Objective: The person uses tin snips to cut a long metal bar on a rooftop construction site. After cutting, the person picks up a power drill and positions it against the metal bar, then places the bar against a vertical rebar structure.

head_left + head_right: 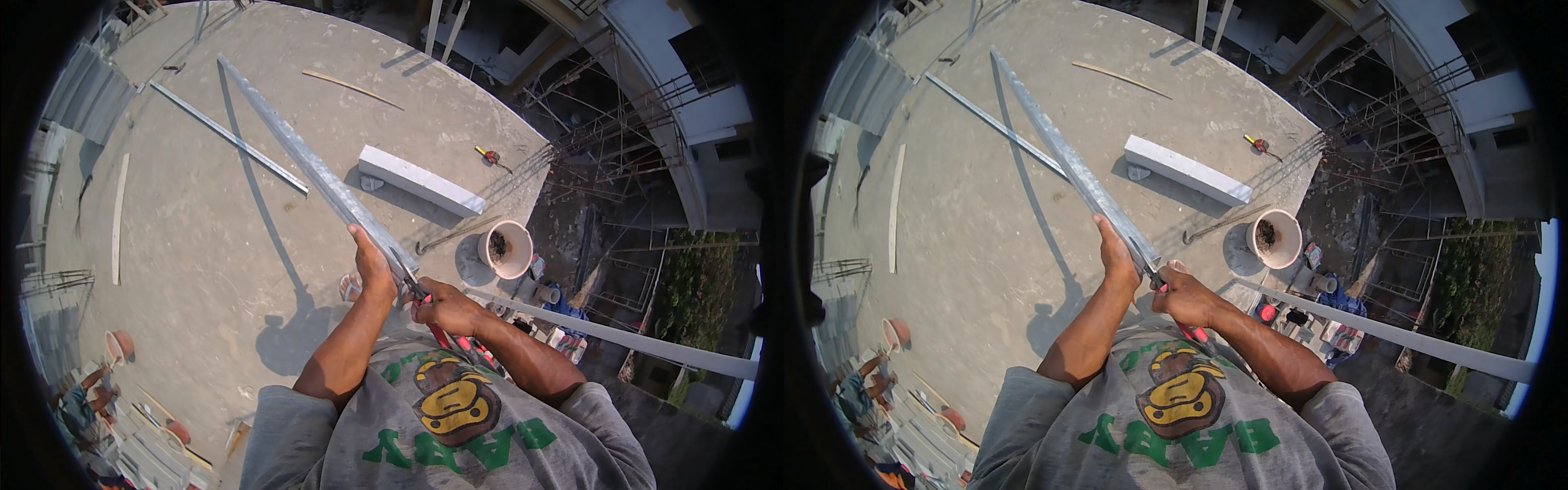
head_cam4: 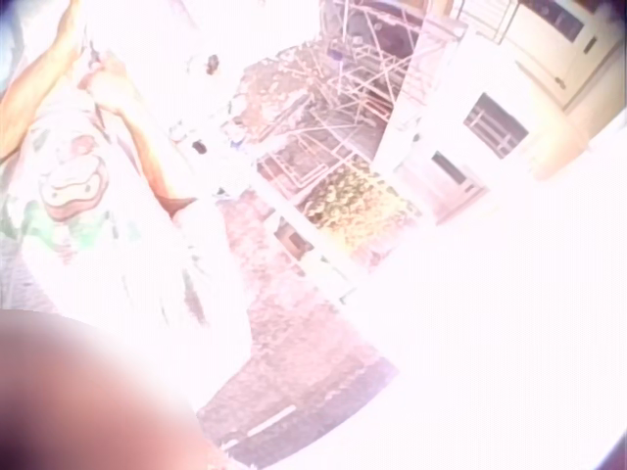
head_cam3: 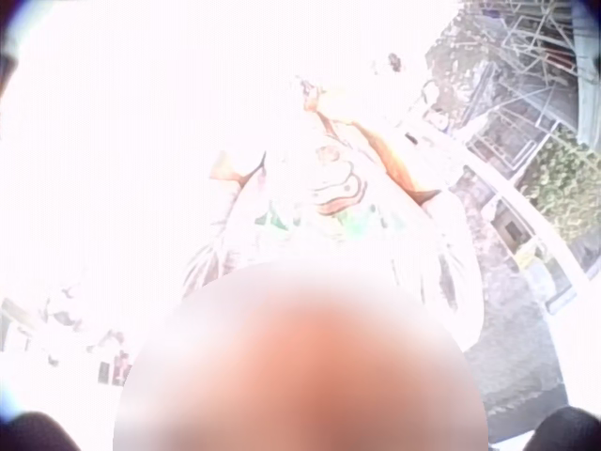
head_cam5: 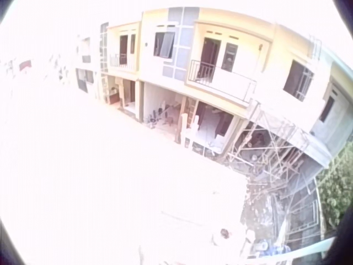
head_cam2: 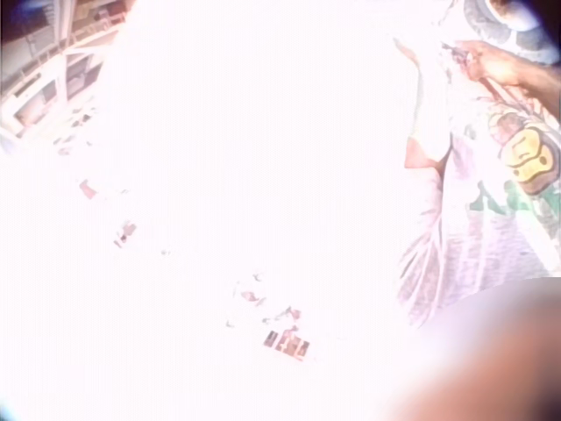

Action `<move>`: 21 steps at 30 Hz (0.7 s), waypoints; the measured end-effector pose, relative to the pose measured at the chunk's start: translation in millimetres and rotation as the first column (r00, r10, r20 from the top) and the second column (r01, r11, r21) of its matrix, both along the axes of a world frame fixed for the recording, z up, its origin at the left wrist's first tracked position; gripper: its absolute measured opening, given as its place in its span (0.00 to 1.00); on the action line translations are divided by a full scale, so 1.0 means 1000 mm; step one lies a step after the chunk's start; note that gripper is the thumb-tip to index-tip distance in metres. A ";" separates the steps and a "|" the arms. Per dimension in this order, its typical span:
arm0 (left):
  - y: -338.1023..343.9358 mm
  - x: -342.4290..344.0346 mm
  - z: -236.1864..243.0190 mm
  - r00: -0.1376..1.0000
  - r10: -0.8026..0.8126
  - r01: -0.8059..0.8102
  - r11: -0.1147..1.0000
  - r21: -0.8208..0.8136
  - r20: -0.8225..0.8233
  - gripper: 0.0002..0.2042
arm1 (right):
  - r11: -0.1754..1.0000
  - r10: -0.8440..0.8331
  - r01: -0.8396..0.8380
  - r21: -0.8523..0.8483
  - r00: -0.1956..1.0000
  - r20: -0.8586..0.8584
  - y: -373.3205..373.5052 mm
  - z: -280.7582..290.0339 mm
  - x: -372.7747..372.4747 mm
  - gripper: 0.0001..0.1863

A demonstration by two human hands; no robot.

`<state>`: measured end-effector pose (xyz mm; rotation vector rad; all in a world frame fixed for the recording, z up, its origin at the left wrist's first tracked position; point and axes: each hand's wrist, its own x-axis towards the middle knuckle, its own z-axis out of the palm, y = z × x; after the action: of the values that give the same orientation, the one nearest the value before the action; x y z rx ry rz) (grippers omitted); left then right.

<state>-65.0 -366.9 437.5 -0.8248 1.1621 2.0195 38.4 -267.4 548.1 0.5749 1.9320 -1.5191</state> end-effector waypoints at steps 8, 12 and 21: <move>0.009 0.002 -0.013 0.999 0.034 -0.034 0.999 -0.013 -0.028 0.46 | 0.997 -0.065 0.068 -0.028 0.993 0.097 0.002 0.008 -0.003 0.17; 0.012 0.006 -0.016 0.999 0.038 -0.038 0.999 -0.028 -0.016 0.46 | 0.998 -0.069 0.069 0.007 0.988 0.138 0.005 0.012 -0.006 0.15; 0.010 0.006 -0.015 0.999 0.014 -0.014 1.000 0.005 0.031 0.46 | 0.998 -0.066 0.065 0.009 0.985 0.158 0.006 0.016 -0.007 0.13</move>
<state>-58.8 -357.1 422.8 -0.8610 1.1357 2.0129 31.4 -261.7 563.7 0.7444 1.8119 -1.4631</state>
